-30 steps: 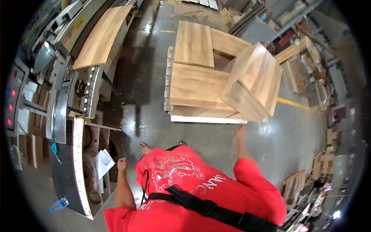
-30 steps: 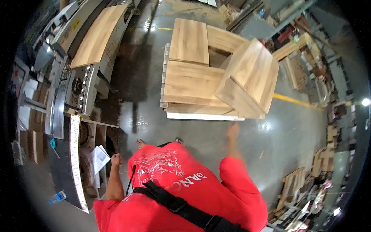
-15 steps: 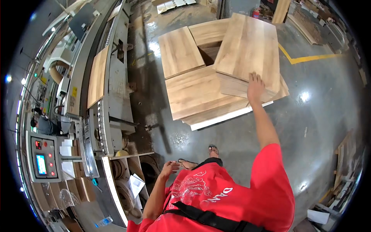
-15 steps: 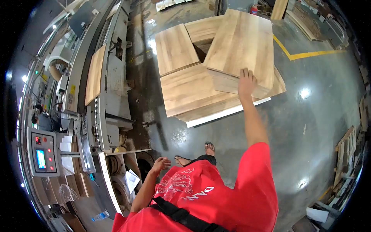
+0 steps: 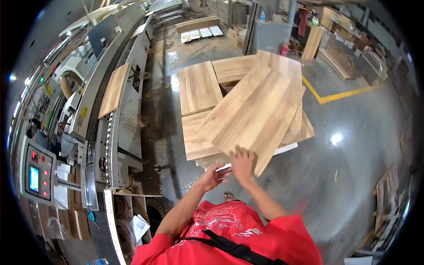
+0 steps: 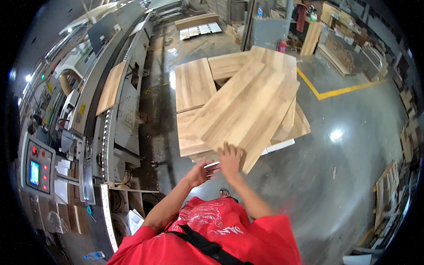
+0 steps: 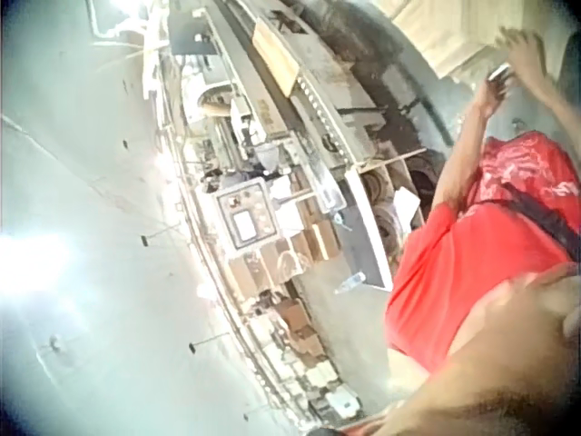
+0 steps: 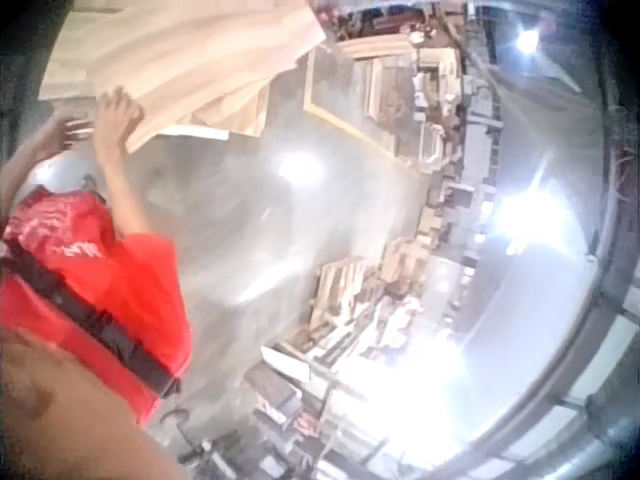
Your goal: The person picks up wooden panels from a stack and feeds them one by one into an edge-banding machine.
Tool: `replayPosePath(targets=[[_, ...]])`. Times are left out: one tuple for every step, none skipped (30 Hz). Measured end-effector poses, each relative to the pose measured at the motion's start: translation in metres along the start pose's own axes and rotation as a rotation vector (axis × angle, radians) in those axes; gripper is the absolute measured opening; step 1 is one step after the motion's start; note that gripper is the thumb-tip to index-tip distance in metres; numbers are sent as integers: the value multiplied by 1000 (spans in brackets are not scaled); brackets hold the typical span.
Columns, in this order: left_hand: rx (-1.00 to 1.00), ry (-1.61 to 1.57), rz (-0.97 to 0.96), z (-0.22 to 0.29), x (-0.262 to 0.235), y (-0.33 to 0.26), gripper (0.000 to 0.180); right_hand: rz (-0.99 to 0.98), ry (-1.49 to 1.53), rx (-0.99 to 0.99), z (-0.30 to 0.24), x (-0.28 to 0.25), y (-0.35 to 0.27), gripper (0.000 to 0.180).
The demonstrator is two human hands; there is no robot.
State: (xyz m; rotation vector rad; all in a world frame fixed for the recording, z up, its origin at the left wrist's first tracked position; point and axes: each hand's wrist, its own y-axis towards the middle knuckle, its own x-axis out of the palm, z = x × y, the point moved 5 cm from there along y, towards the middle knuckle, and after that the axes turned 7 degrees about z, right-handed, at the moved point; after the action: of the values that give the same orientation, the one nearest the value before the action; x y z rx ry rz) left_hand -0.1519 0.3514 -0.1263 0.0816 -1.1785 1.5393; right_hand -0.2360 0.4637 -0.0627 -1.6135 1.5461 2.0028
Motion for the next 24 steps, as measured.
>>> replayPosePath(targets=[[-8,-21,71,0,1,5,60,-18,81,-13,-16,-16,-3,26],[52,-48,66,5,2,4,54,-21,185,18,-30,-49,5,29],[77,-54,65,10,4,-1,54,-24,285,54,-39,-73,10,33],[74,-72,180,12,-2,-9,48,68,319,121,-35,-76,6,33],[74,-95,290,14,-10,-16,42,161,352,184,-26,-81,-1,34],[97,-71,348,14,-25,-18,37,205,364,339,-12,-82,-13,38],[134,-41,435,16,-40,-23,33,242,383,493,6,-79,-30,41],[166,-14,474,21,-49,-29,32,380,363,649,27,-74,-50,44],[198,7,517,27,-59,-37,31,511,349,805,47,-61,-72,48],[231,-14,521,33,-66,-44,31,555,659,1042,75,-30,-107,52],[283,-20,626,38,-81,-57,23,562,975,1272,88,0,-128,56],[329,-41,739,42,-98,-72,16,372,1091,1499,75,-3,-126,55],[345,-22,830,49,-103,-90,15,172,1176,1717,62,-15,-121,54],[397,-10,852,53,-124,-101,16,37,1292,1752,61,3,-125,56],[446,11,868,52,-146,-107,17,-96,1399,1789,62,18,-132,59],[503,-28,889,53,-166,-114,20,-116,1427,1885,57,24,-129,61],[556,-69,919,51,-182,-127,23,-148,1447,1989,42,29,-126,62],[637,-41,1040,50,-199,-143,24,-264,1520,1966,27,31,-117,59],[711,-9,1161,48,-212,-161,27,-350,1503,1964,10,30,-108,53],[698,98,1361,44,-232,-182,36,-470,1547,2041,-16,30,-105,53],[653,66,1524,31,-250,-200,41,-600,1581,2116,-43,30,-105,53],[603,289,1569,42,-242,-234,42,-663,1554,2073,-58,33,-114,52],[602,253,1645,38,-246,-261,42,-758,1524,2016,-83,32,-116,51],[622,302,1702,34,-253,-290,42,-846,1541,1988,-108,29,-115,50]])
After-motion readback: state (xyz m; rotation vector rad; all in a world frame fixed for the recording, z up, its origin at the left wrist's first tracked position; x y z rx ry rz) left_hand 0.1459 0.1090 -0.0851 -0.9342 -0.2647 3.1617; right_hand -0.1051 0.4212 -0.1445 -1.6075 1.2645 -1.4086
